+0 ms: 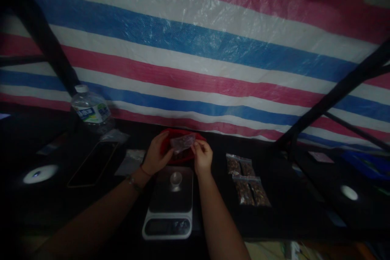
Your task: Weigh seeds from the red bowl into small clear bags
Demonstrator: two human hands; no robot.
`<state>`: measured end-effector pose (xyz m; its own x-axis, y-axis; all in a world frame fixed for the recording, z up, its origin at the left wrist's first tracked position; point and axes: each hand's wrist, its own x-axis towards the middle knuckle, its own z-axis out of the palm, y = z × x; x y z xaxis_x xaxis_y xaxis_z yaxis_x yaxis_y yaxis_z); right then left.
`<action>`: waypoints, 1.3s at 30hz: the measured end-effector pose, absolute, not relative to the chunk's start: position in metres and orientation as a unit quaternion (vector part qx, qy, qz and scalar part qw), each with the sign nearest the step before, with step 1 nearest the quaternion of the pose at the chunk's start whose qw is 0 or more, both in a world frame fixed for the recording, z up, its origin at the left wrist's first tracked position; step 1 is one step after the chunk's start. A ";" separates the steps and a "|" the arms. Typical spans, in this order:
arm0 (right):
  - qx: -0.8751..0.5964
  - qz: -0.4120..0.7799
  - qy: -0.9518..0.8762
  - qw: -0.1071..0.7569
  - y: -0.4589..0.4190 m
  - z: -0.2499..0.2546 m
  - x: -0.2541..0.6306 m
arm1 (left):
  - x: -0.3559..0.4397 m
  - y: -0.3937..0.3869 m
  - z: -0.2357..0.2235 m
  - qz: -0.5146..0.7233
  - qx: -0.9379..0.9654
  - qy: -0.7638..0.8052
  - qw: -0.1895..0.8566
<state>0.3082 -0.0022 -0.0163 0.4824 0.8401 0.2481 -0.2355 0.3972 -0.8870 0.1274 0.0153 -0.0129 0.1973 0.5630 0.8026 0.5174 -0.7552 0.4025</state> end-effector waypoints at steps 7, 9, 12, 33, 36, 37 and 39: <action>-0.372 0.498 -0.346 0.702 -0.010 -0.013 0.300 | 0.128 0.014 -0.020 0.542 0.742 0.386 0.081; -0.397 0.524 -0.372 0.655 -0.011 -0.013 0.300 | 0.129 0.016 -0.024 0.555 0.725 0.396 0.095; -0.435 0.544 -0.400 0.595 -0.010 -0.016 0.302 | 0.130 0.020 -0.030 0.581 0.689 0.414 0.124; -0.404 0.479 -0.418 0.658 -0.006 -0.019 0.305 | 0.139 0.018 -0.010 0.527 0.750 0.366 0.163; -0.412 0.483 -0.419 0.649 -0.008 -0.018 0.305 | 0.134 0.019 0.003 0.532 0.732 0.355 0.236; -0.420 0.480 -0.413 0.650 -0.008 -0.018 0.306 | 0.128 0.019 0.010 0.538 0.719 0.358 0.256; -0.436 0.471 -0.394 0.658 -0.008 -0.017 0.309 | 0.106 0.020 0.025 0.543 0.699 0.362 0.292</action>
